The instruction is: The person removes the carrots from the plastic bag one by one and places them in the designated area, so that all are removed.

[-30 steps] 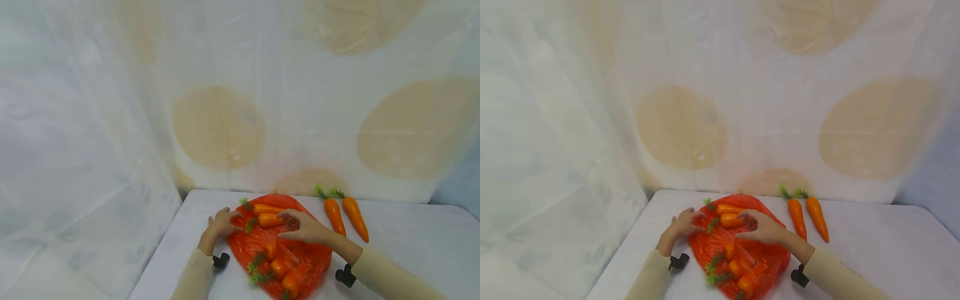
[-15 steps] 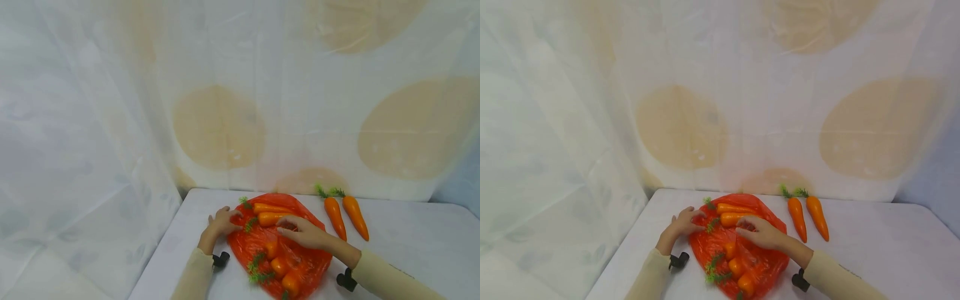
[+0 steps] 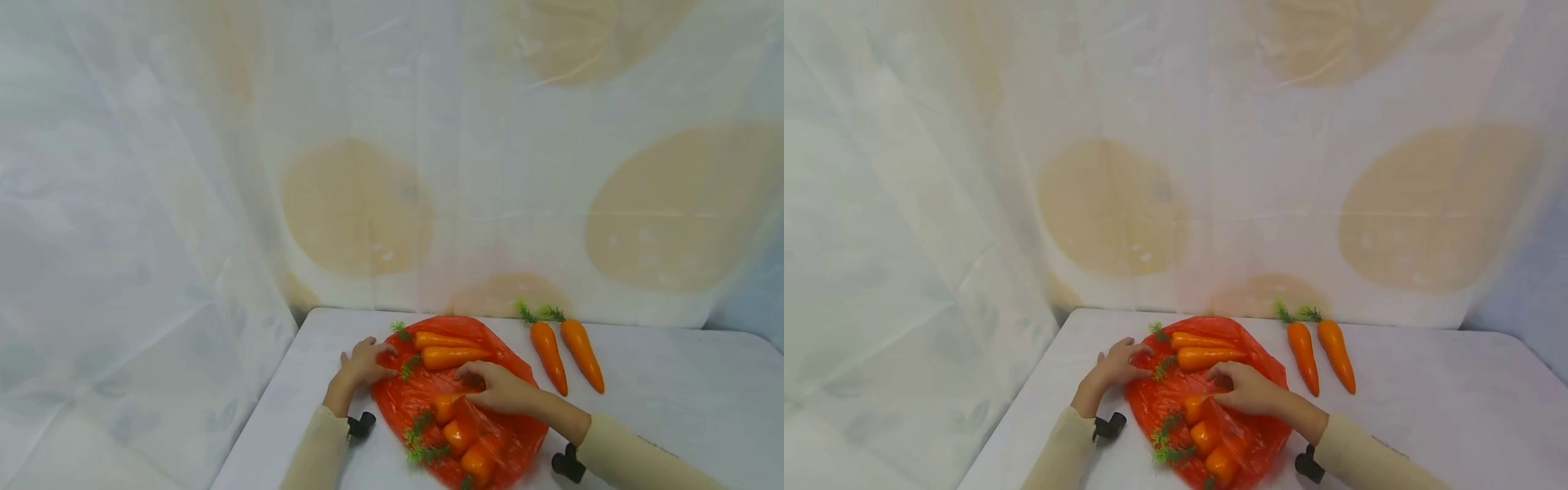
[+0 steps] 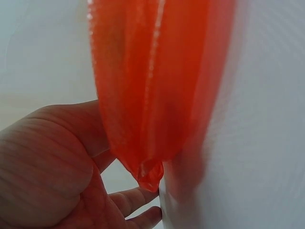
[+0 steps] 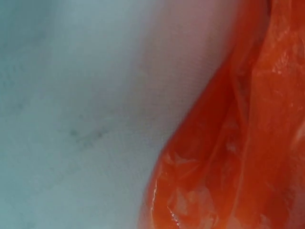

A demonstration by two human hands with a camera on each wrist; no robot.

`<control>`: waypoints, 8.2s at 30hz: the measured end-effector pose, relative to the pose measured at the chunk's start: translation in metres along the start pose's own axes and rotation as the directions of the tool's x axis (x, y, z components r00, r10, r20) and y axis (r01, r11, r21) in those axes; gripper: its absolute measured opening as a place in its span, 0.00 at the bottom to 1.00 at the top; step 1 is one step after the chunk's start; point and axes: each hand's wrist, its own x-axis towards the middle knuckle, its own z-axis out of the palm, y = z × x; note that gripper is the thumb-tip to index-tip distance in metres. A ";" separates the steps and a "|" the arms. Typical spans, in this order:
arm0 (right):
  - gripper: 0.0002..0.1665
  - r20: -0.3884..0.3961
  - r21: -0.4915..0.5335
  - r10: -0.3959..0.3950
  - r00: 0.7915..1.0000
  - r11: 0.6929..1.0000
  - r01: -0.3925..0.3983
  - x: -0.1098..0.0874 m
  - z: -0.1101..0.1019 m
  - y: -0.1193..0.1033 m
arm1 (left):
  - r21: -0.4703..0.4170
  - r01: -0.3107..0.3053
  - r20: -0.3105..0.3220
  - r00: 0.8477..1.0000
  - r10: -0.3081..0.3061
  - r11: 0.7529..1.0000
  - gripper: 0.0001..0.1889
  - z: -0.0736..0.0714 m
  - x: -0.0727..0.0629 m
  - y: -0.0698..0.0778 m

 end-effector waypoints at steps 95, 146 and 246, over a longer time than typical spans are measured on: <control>0.24 -0.075 0.050 0.022 0.997 0.999 -0.018 -0.006 -0.026 -0.005 | -0.006 0.060 0.024 0.998 -0.060 0.998 0.26 -0.001 0.001 0.001; 0.28 -0.312 0.060 0.119 0.943 0.993 -0.106 -0.037 -0.066 -0.012 | 0.016 0.029 0.024 0.999 -0.029 0.999 0.16 -0.007 0.002 0.007; 0.45 -0.470 0.207 0.443 0.763 0.896 -0.392 -0.112 -0.125 0.073 | 0.028 0.013 0.021 1.000 -0.014 1.000 0.15 -0.008 -0.006 0.012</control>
